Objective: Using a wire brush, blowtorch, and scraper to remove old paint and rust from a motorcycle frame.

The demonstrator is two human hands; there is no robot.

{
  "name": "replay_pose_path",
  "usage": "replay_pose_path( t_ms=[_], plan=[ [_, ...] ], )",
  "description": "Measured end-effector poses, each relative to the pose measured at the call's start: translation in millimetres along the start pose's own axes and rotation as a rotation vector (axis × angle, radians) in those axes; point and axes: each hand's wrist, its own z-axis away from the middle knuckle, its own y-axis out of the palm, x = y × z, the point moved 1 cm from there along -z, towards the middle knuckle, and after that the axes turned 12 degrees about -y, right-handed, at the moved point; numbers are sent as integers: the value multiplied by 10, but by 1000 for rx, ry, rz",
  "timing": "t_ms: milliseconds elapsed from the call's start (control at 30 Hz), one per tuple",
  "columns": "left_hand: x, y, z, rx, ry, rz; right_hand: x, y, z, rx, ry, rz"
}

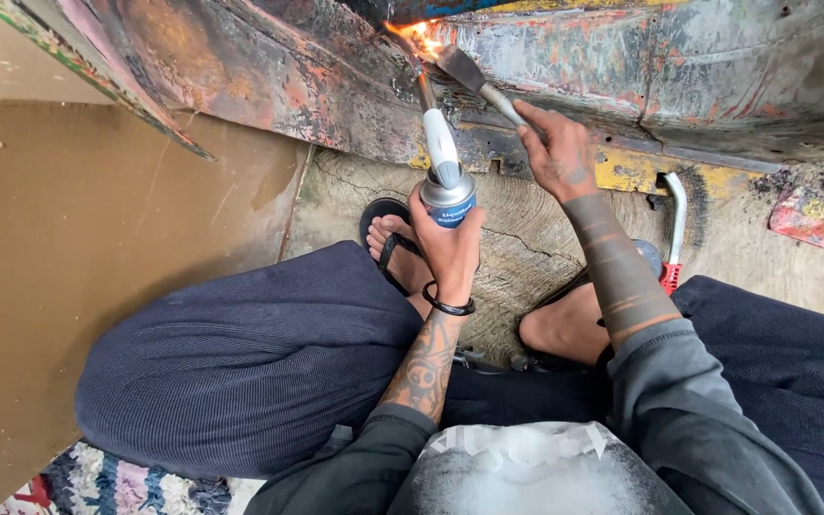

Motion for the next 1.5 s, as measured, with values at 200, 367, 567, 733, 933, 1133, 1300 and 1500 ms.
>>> replay_pose_path(
  t_ms=[200, 367, 567, 733, 933, 1133, 1300, 1500],
  plan=[
    [57, -39, -56, -48, -23, -1, 46, 175, -9, -12, -35, -294],
    [-27, 16, -31, -14, 11, -8, 137, 174, -125, -3, -78, -228],
    [-5, -2, -28, -5, 20, 6, 167, 465, -119, -64, 3, -423],
    [171, -63, -108, 73, 202, 16, 110, 636, -511, -80, 87, -514],
    [137, -69, -127, 61, 198, 16, 224, 2, -474, -18, 44, -144],
    [151, -63, -79, 98, 188, 10, 47, -383, -139, 44, 25, -18],
    [116, -93, -75, 110, 205, 27, 72, -34, -276, 85, 21, -7],
    [142, -79, -118, 81, 134, -6, 269, 121, -401, 5, 22, -216]
  ],
)
